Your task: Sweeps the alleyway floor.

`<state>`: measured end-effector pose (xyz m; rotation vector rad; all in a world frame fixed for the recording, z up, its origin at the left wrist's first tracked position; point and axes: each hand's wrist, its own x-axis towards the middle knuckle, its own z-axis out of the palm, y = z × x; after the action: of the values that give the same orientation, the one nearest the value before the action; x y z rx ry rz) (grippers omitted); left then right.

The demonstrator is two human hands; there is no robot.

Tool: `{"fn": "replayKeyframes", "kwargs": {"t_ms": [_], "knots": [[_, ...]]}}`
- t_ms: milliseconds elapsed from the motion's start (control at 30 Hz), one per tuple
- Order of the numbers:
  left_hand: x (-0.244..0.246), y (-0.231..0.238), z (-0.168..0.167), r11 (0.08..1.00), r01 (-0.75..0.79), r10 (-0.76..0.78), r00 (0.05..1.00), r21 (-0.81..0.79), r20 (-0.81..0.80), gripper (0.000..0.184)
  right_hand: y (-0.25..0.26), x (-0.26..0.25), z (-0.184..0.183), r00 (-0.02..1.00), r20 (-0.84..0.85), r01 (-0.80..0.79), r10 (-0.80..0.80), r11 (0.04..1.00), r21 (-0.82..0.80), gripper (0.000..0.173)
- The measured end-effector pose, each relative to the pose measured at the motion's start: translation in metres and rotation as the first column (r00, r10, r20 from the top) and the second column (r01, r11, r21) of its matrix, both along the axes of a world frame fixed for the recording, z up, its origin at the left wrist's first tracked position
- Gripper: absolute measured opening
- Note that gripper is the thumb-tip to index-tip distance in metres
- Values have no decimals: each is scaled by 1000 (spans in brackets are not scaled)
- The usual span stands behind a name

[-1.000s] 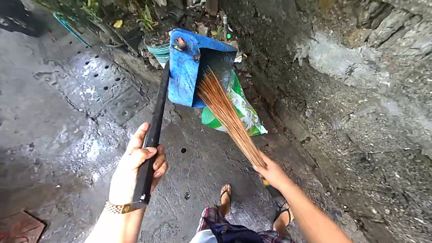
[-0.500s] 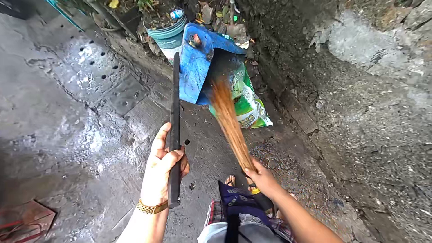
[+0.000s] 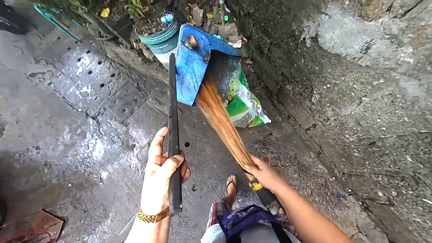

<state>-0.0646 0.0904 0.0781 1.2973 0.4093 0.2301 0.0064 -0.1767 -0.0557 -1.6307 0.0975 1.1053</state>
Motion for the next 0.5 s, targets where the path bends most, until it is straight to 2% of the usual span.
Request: {"fn": "replayKeyframes", "kwargs": {"t_ms": [67,167,267,367,433,500], "knots": [[0,-4,1,1000,3,-3,1000,26,5,77,6,15,-17,995,-98,36,-35,999,5,58],[-3,1,6,997,21,-21,1000,71,4,78,-27,18,-35,969,-183,148,-165,983,-107,53],[-3,0,6,996,34,-34,999,88,1,78,-57,1,-4,981,-125,129,-145,983,-129,52],[-5,-6,3,995,35,-37,999,95,16,78,-37,-8,20,991,-104,75,-78,997,-36,54],[-4,-12,5,993,34,-37,999,113,21,78,-19,5,8,989,-130,72,-70,997,10,53],[-6,-14,8,991,34,-36,999,133,11,79,-16,15,-11,971,-184,148,-151,989,-31,51]]}}
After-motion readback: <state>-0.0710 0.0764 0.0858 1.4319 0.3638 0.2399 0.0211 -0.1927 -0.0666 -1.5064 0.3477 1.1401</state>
